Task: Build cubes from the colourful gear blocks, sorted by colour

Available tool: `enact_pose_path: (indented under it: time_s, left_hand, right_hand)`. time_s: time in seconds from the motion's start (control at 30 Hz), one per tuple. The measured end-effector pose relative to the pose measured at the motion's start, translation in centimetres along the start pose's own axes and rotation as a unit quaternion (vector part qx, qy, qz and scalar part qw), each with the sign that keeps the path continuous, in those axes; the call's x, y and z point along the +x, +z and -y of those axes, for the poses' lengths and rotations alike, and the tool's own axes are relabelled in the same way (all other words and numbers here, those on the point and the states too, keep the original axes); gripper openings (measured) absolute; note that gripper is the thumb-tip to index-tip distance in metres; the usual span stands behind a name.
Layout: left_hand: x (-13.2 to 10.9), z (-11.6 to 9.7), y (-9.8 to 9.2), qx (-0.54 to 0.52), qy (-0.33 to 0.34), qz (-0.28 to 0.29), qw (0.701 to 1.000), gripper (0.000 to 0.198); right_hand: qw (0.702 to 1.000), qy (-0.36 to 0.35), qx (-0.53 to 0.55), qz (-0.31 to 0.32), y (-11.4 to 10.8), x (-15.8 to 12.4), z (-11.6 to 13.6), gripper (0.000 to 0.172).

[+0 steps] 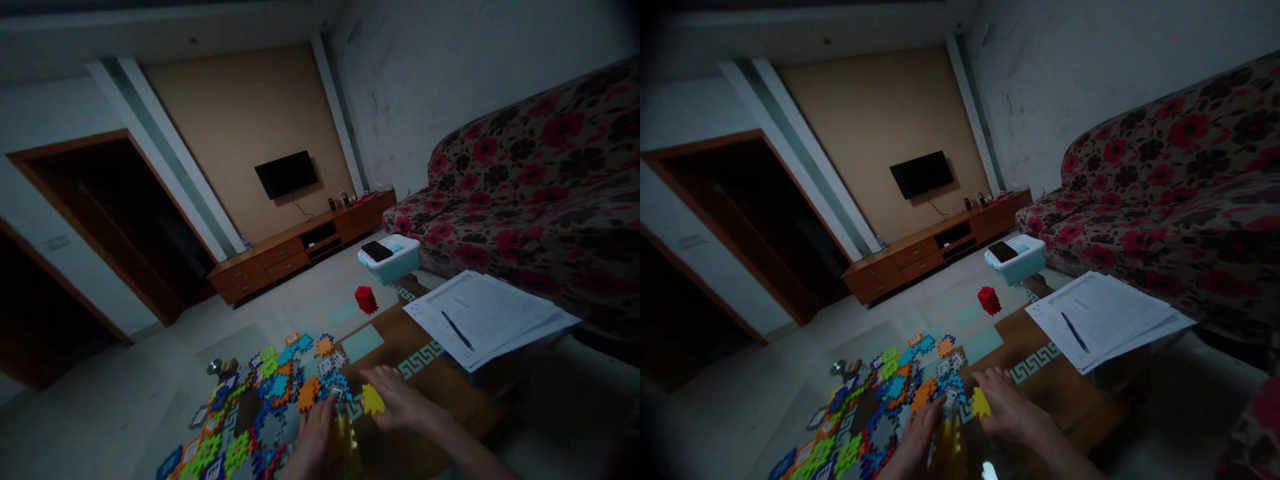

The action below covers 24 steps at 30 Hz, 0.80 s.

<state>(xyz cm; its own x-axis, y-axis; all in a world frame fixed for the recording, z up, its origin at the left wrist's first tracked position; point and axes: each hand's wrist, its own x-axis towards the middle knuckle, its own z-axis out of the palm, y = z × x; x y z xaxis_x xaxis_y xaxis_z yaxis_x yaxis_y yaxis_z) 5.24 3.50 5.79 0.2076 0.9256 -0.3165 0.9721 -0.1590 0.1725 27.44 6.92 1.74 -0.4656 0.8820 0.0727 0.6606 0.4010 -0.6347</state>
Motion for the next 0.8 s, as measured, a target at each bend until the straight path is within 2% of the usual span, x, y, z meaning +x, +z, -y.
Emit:
enact_pose_path:
  time_s: [0.1, 0.2, 0.27, 0.4, 0.47, 0.57, 0.63, 0.73, 0.8]
  left_hand:
    - [-0.9, 0.1, 0.9, 0.009, -0.028, 0.027, 0.999, 0.099]
    - [-1.7, 0.7, 1.1, -0.006, -0.011, 0.012, 1.0, 0.103]
    - [-2.4, 1.8, 1.3, -0.032, -0.026, -0.007, 0.999, 0.108]
    - [-3.6, 4.8, 2.8, -0.144, -0.032, -0.07, 0.987, 0.104]
    - [-4.0, 5.6, 3.5, -0.224, -0.046, -0.053, 0.972, 0.101]
    - [-4.2, 5.6, 4.0, -0.345, -0.068, 0.011, 0.936, 0.103]
    - [-4.3, 5.0, 4.1, -0.444, -0.068, 0.04, 0.893, 0.107]
    - [-4.3, 4.5, 4.6, -0.573, -0.057, 0.055, 0.816, 0.114]
    - [-3.9, 4.5, 5.3, -0.611, -0.04, 0.052, 0.789, 0.123]
  right_hand:
    - [0.999, -0.046, 0.029, -0.003, 0.7, -0.1, 1.9, 0.071]
    - [0.995, -0.089, 0.046, 0.01, 1.3, -0.5, 3.5, 0.075]
    - [0.992, -0.117, 0.052, 0.019, 1.8, -0.7, 4.4, 0.077]
    - [0.986, -0.154, 0.054, 0.032, 3.1, -0.6, 5.6, 0.073]
    - [0.986, -0.158, 0.041, 0.032, 3.8, -0.3, 6.1, 0.073]
    - [0.988, -0.148, 0.011, 0.035, 4.4, -0.1, 6.7, 0.071]
    - [0.989, -0.142, 0.003, 0.033, 4.1, -0.2, 7.0, 0.063]
    - [0.989, -0.142, 0.024, 0.038, 2.8, -0.7, 7.1, 0.058]
    - [0.988, -0.136, 0.061, 0.046, 1.8, -0.9, 6.8, 0.066]
